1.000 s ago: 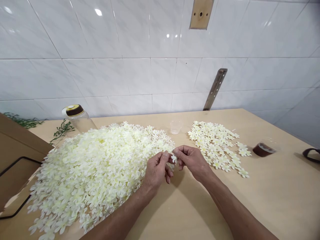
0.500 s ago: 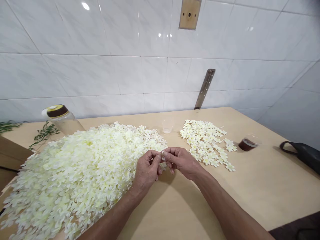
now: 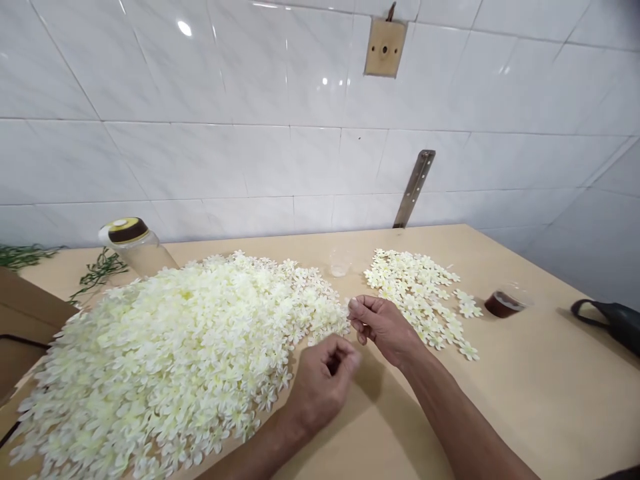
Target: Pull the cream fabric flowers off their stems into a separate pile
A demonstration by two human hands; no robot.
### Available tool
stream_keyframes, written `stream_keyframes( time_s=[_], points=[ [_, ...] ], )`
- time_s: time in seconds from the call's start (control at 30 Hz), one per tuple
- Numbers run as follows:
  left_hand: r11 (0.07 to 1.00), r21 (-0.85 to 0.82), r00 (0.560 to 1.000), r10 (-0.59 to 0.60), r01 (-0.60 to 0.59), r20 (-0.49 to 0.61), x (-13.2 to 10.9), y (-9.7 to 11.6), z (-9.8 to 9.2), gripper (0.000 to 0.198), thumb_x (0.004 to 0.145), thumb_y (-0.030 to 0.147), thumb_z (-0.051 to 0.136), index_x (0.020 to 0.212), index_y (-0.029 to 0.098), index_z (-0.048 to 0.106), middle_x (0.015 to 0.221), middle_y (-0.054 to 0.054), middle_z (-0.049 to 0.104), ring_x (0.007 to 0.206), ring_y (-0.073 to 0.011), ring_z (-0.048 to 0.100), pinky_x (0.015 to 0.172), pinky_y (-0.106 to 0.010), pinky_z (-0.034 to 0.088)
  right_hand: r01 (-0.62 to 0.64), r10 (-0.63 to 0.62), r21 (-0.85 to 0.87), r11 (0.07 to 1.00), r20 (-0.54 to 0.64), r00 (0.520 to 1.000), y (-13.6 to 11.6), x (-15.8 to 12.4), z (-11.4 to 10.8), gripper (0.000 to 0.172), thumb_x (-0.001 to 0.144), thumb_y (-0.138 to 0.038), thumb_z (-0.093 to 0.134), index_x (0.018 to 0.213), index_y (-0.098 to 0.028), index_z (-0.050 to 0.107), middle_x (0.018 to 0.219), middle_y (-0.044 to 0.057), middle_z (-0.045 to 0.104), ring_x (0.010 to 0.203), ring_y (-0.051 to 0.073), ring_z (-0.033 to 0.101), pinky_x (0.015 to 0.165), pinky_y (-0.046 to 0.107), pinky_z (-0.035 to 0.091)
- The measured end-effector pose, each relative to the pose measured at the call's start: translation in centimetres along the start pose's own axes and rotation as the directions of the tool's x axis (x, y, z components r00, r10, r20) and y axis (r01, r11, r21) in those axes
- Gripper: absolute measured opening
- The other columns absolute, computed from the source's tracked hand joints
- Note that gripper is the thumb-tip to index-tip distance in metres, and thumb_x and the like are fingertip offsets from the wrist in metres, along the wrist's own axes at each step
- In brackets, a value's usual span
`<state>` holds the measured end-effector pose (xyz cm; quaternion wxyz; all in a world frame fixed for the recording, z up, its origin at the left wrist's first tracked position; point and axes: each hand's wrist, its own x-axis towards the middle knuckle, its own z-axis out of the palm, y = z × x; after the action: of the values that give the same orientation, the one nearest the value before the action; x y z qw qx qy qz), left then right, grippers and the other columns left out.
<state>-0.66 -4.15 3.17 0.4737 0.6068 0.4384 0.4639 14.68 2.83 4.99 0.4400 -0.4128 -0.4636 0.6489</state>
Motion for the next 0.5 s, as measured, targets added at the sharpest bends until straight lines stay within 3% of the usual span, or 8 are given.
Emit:
stream_keyframes(
  time_s=[0.13, 0.23, 0.3, 0.33, 0.4, 0.43, 0.5],
  points=[
    [0.995, 0.086, 0.972, 0.033, -0.055, 0.233, -0.7, -0.4, 0.6, 0.012, 0.083, 0.022, 0.059, 0.077, 0.014, 0.065, 0.062, 0.0, 0.057, 0.054, -0.009, 0.045, 0.052, -0.02, 0.035, -0.002, 0.002, -0.001, 1.0, -0.021, 1.0, 0.3, 0.4, -0.3, 0.04, 0.076, -0.052, 0.075, 0.066, -0.016, 0.061, 0.06, -0.002, 0.053, 0.048, 0.007, 0.043, 0.043, 0.02, 0.04],
    [0.988, 0.134, 0.954, 0.033, -0.075, 0.296, -0.7, -0.7, 0.4, 0.01, 0.081, 0.018, 0.059, 0.075, 0.015, 0.067, 0.06, 0.001, 0.056, 0.052, -0.0094, 0.044, 0.05, -0.021, 0.034, 0.034, -0.039, -0.091, 0.995, -0.061, 0.997, 0.5, 0.4, 0.1, 0.041, 0.08, -0.054, 0.07, 0.066, -0.016, 0.061, 0.056, -0.002, 0.052, 0.046, 0.008, 0.045, 0.043, 0.021, 0.042],
    [0.987, 0.152, 0.952, 0.01, -0.059, 0.306, -0.5, -0.7, 0.2, 0.012, 0.082, 0.017, 0.057, 0.076, 0.016, 0.067, 0.061, 0.0, 0.057, 0.053, -0.0103, 0.045, 0.051, -0.022, 0.034, 0.06, -0.067, -0.167, 0.984, -0.036, 0.997, 0.5, 0.1, 0.8, 0.037, 0.083, -0.053, 0.067, 0.079, -0.016, 0.066, 0.058, -0.001, 0.056, 0.047, 0.01, 0.05, 0.045, 0.023, 0.046],
    [0.986, 0.158, 0.951, -0.005, -0.046, 0.308, -0.4, -0.8, 0.1, 0.013, 0.083, 0.017, 0.056, 0.076, 0.016, 0.066, 0.062, 0.0, 0.058, 0.054, -0.0107, 0.046, 0.051, -0.022, 0.034, 0.066, -0.067, -0.192, 0.979, -0.001, 0.998, 0.5, -0.1, 1.2, 0.036, 0.083, -0.051, 0.066, 0.092, -0.017, 0.068, 0.064, 0.0, 0.061, 0.049, 0.011, 0.053, 0.046, 0.024, 0.048],
    [0.985, 0.17, 0.948, -0.037, -0.018, 0.317, -0.3, -0.9, 0.1, 0.013, 0.083, 0.016, 0.054, 0.077, 0.016, 0.065, 0.064, 0.0, 0.059, 0.056, -0.0114, 0.047, 0.053, -0.022, 0.034, 0.071, -0.057, -0.201, 0.977, 0.071, 0.996, 0.5, -0.4, 2.0, 0.046, 0.083, -0.049, 0.067, 0.119, -0.02, 0.063, 0.099, 0.007, 0.069, 0.058, 0.012, 0.06, 0.047, 0.026, 0.052],
    [0.984, 0.18, 0.946, -0.049, -0.01, 0.322, -0.2, -0.9, 0.1, 0.012, 0.083, 0.016, 0.053, 0.077, 0.017, 0.064, 0.064, -0.001, 0.059, 0.056, -0.0116, 0.047, 0.054, -0.022, 0.035, 0.088, -0.073, -0.243, 0.966, 0.069, 0.995, 0.5, -0.5, 2.3, 0.049, 0.083, -0.047, 0.066, 0.125, -0.023, 0.06, 0.113, 0.009, 0.066, 0.06, 0.012, 0.06, 0.046, 0.025, 0.052],
    [0.977, 0.214, 0.943, -0.066, -0.005, 0.326, -0.1, -1.1, 0.1, 0.012, 0.084, 0.017, 0.052, 0.077, 0.017, 0.062, 0.067, -0.001, 0.06, 0.059, -0.0126, 0.049, 0.056, -0.023, 0.036, 0.145, -0.147, -0.361, 0.921, 0.022, 0.989, 0.3, -0.6, 2.3, 0.043, 0.086, -0.046, 0.063, 0.124, -0.024, 0.061, 0.122, 0.009, 0.063, 0.061, 0.011, 0.061, 0.044, 0.023, 0.05]
  ],
)
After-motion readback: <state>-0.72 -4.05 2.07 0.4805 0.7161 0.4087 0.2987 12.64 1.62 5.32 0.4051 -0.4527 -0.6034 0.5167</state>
